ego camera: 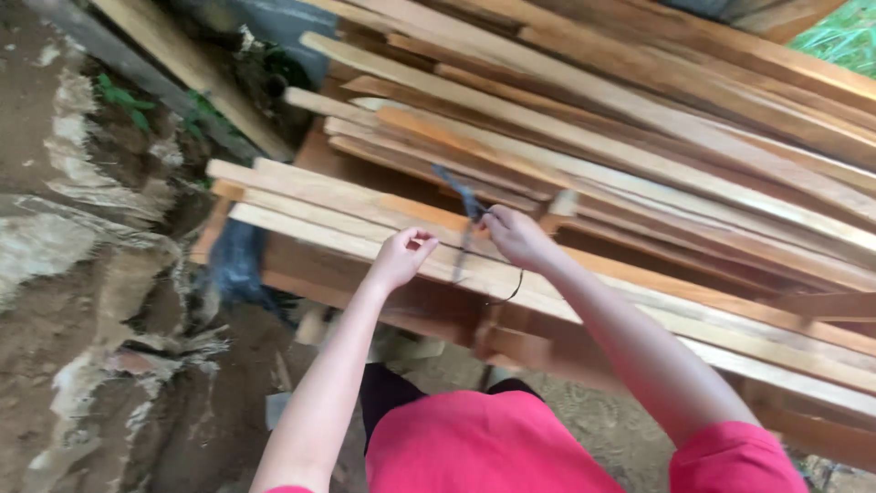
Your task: Sorting and organizing long strips of wood on a workbench.
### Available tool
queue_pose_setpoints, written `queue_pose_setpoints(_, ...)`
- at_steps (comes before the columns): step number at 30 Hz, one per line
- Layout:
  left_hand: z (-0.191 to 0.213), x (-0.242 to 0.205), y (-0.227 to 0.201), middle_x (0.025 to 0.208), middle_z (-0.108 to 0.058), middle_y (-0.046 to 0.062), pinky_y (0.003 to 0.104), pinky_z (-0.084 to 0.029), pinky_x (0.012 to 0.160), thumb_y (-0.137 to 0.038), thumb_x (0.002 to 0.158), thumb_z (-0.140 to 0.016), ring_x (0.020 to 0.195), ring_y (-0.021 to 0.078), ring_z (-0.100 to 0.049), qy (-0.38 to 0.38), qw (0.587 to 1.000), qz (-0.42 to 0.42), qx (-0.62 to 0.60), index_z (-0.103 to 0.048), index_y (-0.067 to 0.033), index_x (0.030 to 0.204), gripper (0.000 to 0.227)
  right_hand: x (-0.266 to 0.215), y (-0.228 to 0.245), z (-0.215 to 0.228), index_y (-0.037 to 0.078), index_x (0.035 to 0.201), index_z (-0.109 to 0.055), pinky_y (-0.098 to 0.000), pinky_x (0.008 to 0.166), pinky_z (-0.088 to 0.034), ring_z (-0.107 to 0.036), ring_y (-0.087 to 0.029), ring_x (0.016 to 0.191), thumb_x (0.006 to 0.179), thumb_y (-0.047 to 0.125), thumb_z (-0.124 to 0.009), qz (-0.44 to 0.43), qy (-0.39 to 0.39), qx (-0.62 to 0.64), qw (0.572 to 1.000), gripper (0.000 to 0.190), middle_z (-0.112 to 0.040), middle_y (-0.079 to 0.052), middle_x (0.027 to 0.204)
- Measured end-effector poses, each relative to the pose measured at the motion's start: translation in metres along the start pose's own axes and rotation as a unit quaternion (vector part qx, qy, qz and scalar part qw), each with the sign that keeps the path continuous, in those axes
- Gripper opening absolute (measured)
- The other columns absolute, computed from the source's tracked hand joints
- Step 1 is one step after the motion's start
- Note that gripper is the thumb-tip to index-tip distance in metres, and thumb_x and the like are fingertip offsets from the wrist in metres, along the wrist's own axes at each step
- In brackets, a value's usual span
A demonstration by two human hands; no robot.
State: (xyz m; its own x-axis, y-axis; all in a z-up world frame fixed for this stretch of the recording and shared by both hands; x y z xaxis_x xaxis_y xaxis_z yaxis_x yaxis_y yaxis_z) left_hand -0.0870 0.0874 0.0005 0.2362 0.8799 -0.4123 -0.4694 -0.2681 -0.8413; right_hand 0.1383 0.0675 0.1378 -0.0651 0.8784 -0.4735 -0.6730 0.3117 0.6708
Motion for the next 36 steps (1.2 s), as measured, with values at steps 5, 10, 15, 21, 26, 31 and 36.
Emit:
queue_pose_setpoints(5, -0.125, -0.045, -0.113, 0.118, -0.077, 0.008, 0.042, -0.055, 0.094, -0.045, 0.086, -0.078, 0.107, 0.0289, -0.072, 0.134, 0.986, -0.068, 0.073, -0.075, -0.0168, 0.120, 0.045, -0.030, -0.071, 0.039, 0.011, 0.102, -0.069, -0.0449, 0.066, -0.057, -0.071, -0.032, 0.076, 0.104, 0.030, -0.048, 0.041, -0.017, 0.101, 0.994, 0.029, -0.068, -0.017, 0.075)
queue_pose_setpoints(10, -0.203, -0.032, -0.170, 0.111, -0.078, 0.016, 0.048, -0.056, 0.086, -0.031, 0.091, -0.072, 0.101, 0.0402, -0.072, 0.195, 0.955, -0.153, 0.162, -0.079, -0.0103, 0.111, 0.029, -0.064, -0.104, 0.093, 0.007, 0.109, -0.067, -0.0532, 0.085, -0.054, -0.071, -0.038, 0.095, 0.105, 0.025, -0.050, 0.112, -0.084, 0.146, 0.979, 0.025, -0.071, -0.022, 0.087)
queue_pose_setpoints(15, -0.242, -0.024, -0.196, 0.101, -0.080, 0.002, 0.035, -0.058, 0.084, -0.023, 0.093, -0.062, 0.089, 0.0199, -0.078, 0.248, 0.947, -0.119, 0.168, -0.075, -0.0177, 0.111, 0.023, -0.074, -0.154, 0.115, 0.005, 0.100, -0.065, -0.0279, 0.055, -0.051, -0.059, -0.018, 0.051, 0.109, 0.017, -0.040, 0.124, -0.122, 0.351, 0.920, 0.029, -0.053, -0.005, 0.053)
queue_pose_setpoints(21, -0.277, 0.018, -0.140, 0.117, -0.077, 0.001, 0.036, -0.057, 0.090, -0.012, 0.095, -0.062, 0.097, 0.0219, -0.077, 0.243, 0.937, -0.096, 0.232, -0.075, -0.0229, 0.116, 0.028, -0.082, -0.186, 0.140, 0.007, 0.097, -0.067, -0.0245, 0.056, -0.048, -0.058, -0.014, 0.054, 0.108, 0.016, -0.043, 0.102, -0.160, 0.339, 0.921, 0.028, -0.057, -0.003, 0.054)
queue_pose_setpoints(26, -0.281, 0.040, -0.107, 0.116, -0.078, 0.002, 0.041, -0.053, 0.101, -0.016, 0.093, -0.062, 0.118, 0.0274, -0.069, 0.259, 0.882, -0.081, 0.386, -0.078, -0.0230, 0.109, 0.023, -0.067, -0.240, 0.139, 0.007, 0.097, -0.067, -0.0274, 0.054, -0.047, -0.059, -0.017, 0.053, 0.106, 0.019, -0.045, 0.057, -0.188, 0.318, 0.927, 0.027, -0.058, -0.005, 0.054)
queue_pose_setpoints(31, -0.284, 0.073, -0.030, 0.108, -0.077, -0.011, 0.038, -0.054, 0.099, -0.020, 0.081, -0.074, 0.114, 0.0175, -0.070, 0.293, 0.811, 0.022, 0.505, -0.076, -0.0343, 0.100, 0.025, -0.042, -0.304, 0.145, 0.005, 0.097, -0.070, -0.0298, 0.052, -0.050, -0.063, -0.020, 0.053, 0.105, 0.019, -0.047, 0.009, -0.229, 0.302, 0.925, 0.029, -0.061, -0.009, 0.058)
queue_pose_setpoints(36, -0.298, 0.051, -0.054, 0.096, -0.079, -0.001, 0.042, -0.058, 0.090, -0.030, 0.067, -0.089, 0.102, 0.0235, -0.075, 0.321, 0.755, 0.039, 0.571, -0.079, -0.0278, 0.091, 0.027, -0.046, -0.350, 0.156, 0.009, 0.096, -0.072, -0.0313, 0.050, -0.052, -0.067, -0.021, 0.052, 0.104, 0.023, -0.047, -0.050, -0.246, 0.287, 0.924, 0.029, -0.063, -0.007, 0.055)
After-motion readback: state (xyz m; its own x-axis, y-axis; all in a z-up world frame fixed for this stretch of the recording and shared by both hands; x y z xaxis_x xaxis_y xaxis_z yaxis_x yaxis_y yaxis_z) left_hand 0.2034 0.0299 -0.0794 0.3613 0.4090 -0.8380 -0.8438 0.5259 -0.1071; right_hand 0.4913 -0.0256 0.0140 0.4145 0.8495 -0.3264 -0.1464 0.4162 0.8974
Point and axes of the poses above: each hand's wrist, its own x-axis towards the middle knuckle, its own z-axis out of the back of the hand, y = z × x, the point moved 7 cm from there along x, towards the middle knuckle
